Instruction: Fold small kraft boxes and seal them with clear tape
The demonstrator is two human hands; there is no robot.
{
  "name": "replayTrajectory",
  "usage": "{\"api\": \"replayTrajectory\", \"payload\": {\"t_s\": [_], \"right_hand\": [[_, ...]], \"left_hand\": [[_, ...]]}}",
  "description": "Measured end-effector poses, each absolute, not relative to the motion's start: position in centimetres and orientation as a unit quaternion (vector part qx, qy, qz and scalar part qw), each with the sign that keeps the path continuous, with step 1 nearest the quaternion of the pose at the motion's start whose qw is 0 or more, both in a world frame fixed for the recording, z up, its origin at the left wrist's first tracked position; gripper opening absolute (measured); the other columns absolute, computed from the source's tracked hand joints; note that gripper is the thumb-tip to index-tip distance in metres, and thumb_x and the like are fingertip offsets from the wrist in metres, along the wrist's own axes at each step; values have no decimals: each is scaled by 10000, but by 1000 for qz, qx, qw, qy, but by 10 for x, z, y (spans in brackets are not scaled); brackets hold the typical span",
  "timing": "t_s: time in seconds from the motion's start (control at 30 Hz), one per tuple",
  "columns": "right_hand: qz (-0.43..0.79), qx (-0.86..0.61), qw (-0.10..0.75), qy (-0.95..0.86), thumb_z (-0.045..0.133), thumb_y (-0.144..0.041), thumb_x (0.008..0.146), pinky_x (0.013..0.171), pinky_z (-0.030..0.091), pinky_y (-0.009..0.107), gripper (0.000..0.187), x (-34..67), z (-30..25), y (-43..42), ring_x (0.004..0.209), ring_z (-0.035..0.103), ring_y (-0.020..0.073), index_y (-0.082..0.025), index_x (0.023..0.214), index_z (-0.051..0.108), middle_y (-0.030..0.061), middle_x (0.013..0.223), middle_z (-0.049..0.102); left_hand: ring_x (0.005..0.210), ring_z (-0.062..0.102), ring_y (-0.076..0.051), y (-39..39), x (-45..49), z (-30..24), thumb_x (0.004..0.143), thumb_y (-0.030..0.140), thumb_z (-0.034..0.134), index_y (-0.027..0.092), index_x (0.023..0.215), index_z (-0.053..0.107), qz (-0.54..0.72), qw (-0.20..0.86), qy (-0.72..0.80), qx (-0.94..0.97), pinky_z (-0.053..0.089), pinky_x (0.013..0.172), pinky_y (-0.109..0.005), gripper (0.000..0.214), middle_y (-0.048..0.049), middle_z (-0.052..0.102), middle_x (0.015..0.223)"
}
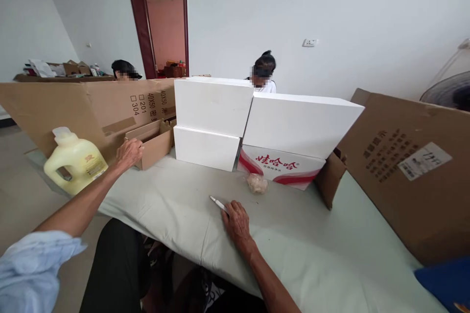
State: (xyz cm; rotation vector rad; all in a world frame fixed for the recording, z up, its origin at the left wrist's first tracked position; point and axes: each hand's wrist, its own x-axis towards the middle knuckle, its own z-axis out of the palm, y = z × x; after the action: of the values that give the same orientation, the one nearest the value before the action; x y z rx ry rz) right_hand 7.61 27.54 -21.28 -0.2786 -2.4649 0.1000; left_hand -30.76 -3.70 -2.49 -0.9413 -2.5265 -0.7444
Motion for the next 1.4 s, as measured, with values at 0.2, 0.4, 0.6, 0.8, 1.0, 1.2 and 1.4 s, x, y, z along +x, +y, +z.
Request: {"api": "replayTrajectory", "payload": {"t_s": [0.2, 0.4, 0.6, 0.8, 1.0, 1.2, 1.4], "right_hand": [[73, -146, 279, -946, 539, -250, 1060, 839, 436, 335, 210, 73, -207, 271, 939, 598, 250, -204, 947, 711, 116, 974, 692], [87, -162, 269, -945, 619, -273, 1016, 949, 484, 396, 274, 78, -190, 258, 1098, 613, 313, -179, 1261, 697, 171, 1171, 711], [254, -32, 270, -928, 733, -389, 938, 1089, 534, 454, 763, 109, -152, 210, 1288, 629, 322, -226, 1629, 455, 170, 1461, 650], [451, -76, 255, -852, 608, -403, 946, 999, 567, 388, 466, 146, -110, 174, 1195, 671, 283, -185, 1356, 651, 118, 1311, 734], [460, -217, 161, -846, 624, -384, 862, 674, 517, 272, 291, 146, -69, 185, 868, 625, 211, -154, 1017, 713, 58, 959, 738], [473, -269, 97, -833, 711, -388, 855, 551, 468, 207, 394, 136, -41, 181, 877, 625, 204, -184, 1189, 756, 86, 1091, 757], [483, -183, 66, -854, 699, -442, 914, 553, 447, 219, 307, 146, -34, 165, 723, 608, 155, -164, 1036, 743, 42, 880, 720]], "left_hand": [[993, 627, -310, -114, -210, -38, 937, 363, 538, 237, 785, 617, -323, 181, -869, -330, 479, 985, -452, 213, -105, 677, 947], [779, 554, -209, -135, -152, -41, 862, 523, 614, 242, 750, 614, -458, 76, -816, -345, 469, 765, -338, 302, -12, 625, 795], [674, 593, -178, -117, -144, -51, 714, 696, 696, 212, 754, 608, -578, -121, -753, -289, 532, 672, -319, 494, -20, 636, 731], [585, 575, -137, -87, -121, -92, 653, 653, 827, 184, 904, 632, -602, -237, -731, -218, 555, 564, -308, 567, -32, 652, 796], [1228, 710, -309, -98, -78, -105, 790, 635, 823, 245, 1547, 516, -590, -215, -721, -294, 648, 852, -373, 905, -196, 508, 1664], [1590, 458, -390, -114, -50, -91, 861, 545, 816, 310, 1608, 524, -463, -76, -741, -480, 506, 1218, -520, 836, -130, 470, 1733], [1369, 659, -337, -105, -44, -69, 944, 382, 656, 244, 1341, 738, -467, 5, -723, -508, 497, 1222, -493, 428, -119, 739, 1415]]}}
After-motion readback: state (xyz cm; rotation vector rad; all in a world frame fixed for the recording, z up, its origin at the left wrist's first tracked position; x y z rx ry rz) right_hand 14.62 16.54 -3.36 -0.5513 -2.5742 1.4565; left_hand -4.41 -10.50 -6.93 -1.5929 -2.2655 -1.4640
